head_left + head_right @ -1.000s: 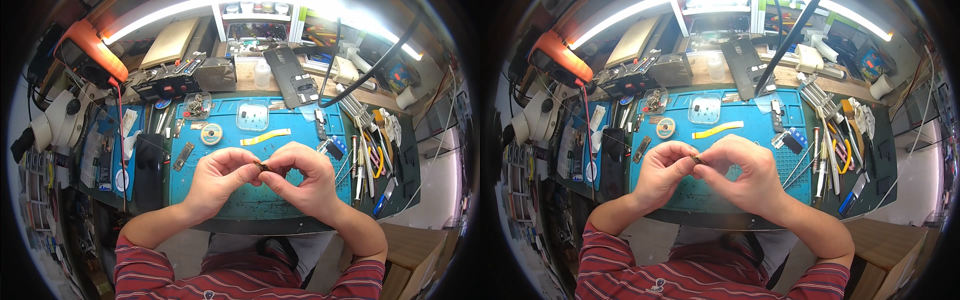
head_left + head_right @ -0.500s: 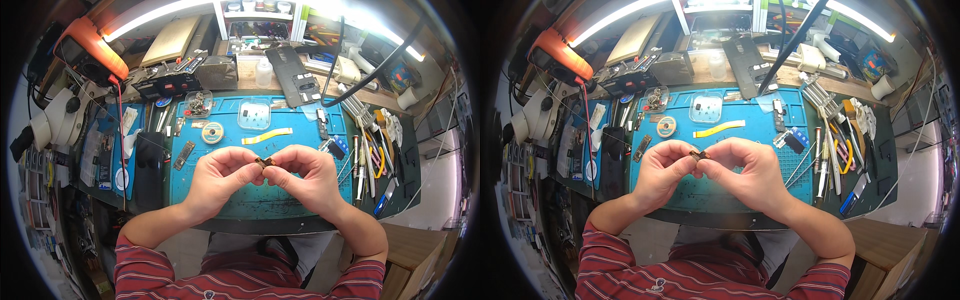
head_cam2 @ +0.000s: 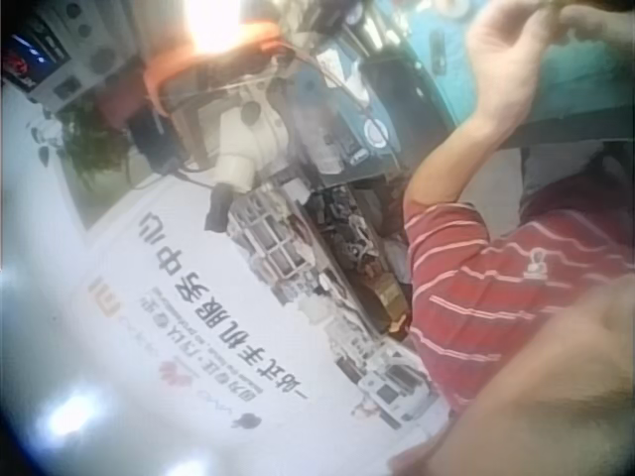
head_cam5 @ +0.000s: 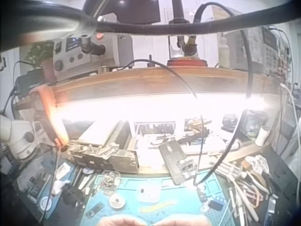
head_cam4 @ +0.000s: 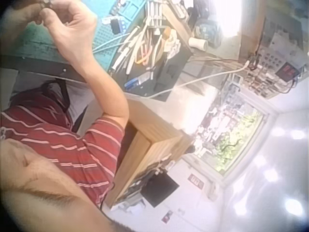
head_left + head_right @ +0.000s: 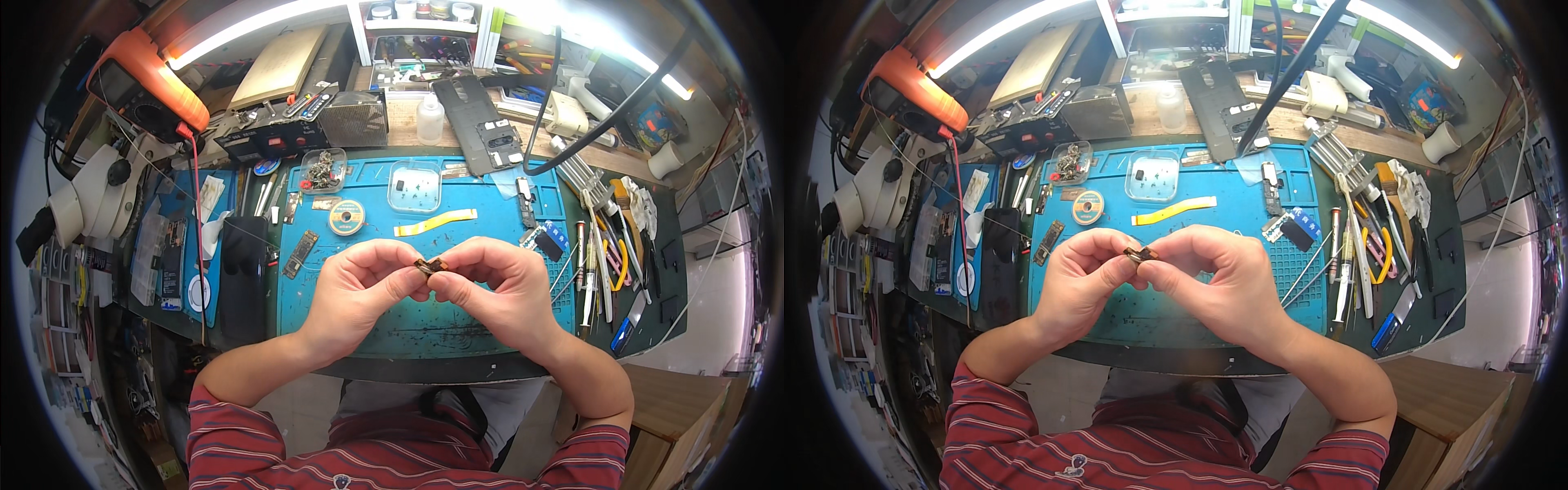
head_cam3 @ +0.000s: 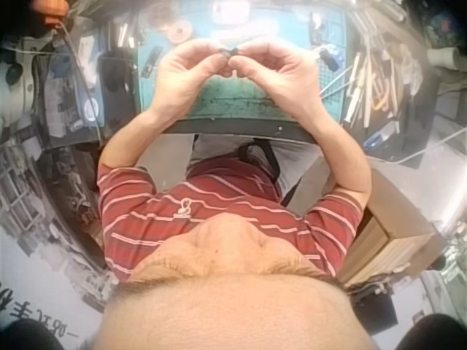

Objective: The person uses a soldering iron to apply solder to a small electronic component held in their left hand. They repeatedly heat and solder different points on the component while working at a cluttered electronics repair bench.

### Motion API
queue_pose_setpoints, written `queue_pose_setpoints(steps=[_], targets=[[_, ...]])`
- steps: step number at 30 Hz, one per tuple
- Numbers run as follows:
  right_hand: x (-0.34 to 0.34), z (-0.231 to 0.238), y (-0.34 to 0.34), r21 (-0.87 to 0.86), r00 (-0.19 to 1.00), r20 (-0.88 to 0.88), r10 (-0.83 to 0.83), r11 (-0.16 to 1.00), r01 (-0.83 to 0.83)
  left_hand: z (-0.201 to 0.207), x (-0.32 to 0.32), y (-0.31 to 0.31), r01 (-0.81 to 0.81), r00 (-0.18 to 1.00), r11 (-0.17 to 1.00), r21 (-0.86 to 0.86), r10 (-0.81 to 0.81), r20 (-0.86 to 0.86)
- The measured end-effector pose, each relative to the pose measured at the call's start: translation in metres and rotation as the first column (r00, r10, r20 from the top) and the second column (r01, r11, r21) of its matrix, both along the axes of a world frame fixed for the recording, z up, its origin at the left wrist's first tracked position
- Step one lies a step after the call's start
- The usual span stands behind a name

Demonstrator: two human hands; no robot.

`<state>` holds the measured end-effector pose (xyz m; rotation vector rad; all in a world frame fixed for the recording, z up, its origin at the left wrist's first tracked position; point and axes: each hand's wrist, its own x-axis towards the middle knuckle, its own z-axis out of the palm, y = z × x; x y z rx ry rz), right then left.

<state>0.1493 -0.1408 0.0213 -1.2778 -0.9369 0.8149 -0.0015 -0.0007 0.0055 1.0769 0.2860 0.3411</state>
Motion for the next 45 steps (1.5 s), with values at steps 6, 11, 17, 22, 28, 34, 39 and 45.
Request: queue_pose_setpoints(steps=[6, 11, 17, 22, 28, 34, 39, 45], targets=[[0.0002, -0.0024, 0.0008, 0.056, 0.994, 0.105, -0.03, 0.998, 0.025, -0.0002, 0.0004, -0.0007, -0.006, 1.0, 1.0, 0.014, 0.006, 0.007], [-0.001, -0.005, 0.0028, 0.113, 0.986, 0.148, -0.079, 0.992, 0.063, 0.0021, 0.0008, -0.0012, 0.015, 1.0, 1.0, -0.013, -0.015, -0.013], [-0.0015, -0.0063, 0.0023, 0.087, 0.983, 0.149, -0.108, 0.992, 0.096, 0.0043, 0.0016, -0.0016, 0.026, 1.0, 0.999, -0.041, -0.026, -0.016], [-0.0018, -0.0034, 0.0024, 0.084, 0.956, 0.264, -0.129, 0.99, 0.11, 0.0025, 0.0023, -0.0014, 0.003, 1.0, 1.0, -0.031, -0.003, 0.001], [-0.0024, -0.0045, 0.0037, 0.119, 0.932, 0.328, -0.151, 0.986, 0.118, 0.0018, 0.0029, -0.0016, -0.038, 0.999, 0.999, -0.001, 0.038, -0.002], [-0.0019, -0.0046, 0.0041, 0.124, 0.93, 0.336, -0.149, 0.986, 0.113, 0.0015, 0.0023, -0.001, -0.047, 0.999, 0.998, 0.028, 0.048, -0.015], [-0.002, -0.0053, 0.0037, 0.113, 0.937, 0.319, -0.145, 0.987, 0.114, 0.0015, 0.0021, -0.0012, -0.046, 0.999, 0.999, 0.026, 0.046, -0.021], [-0.0023, -0.0063, 0.0035, 0.083, 0.967, 0.224, -0.119, 0.991, 0.102, 0.0019, 0.0023, -0.0013, -0.043, 0.999, 0.999, -0.001, 0.043, -0.007]])
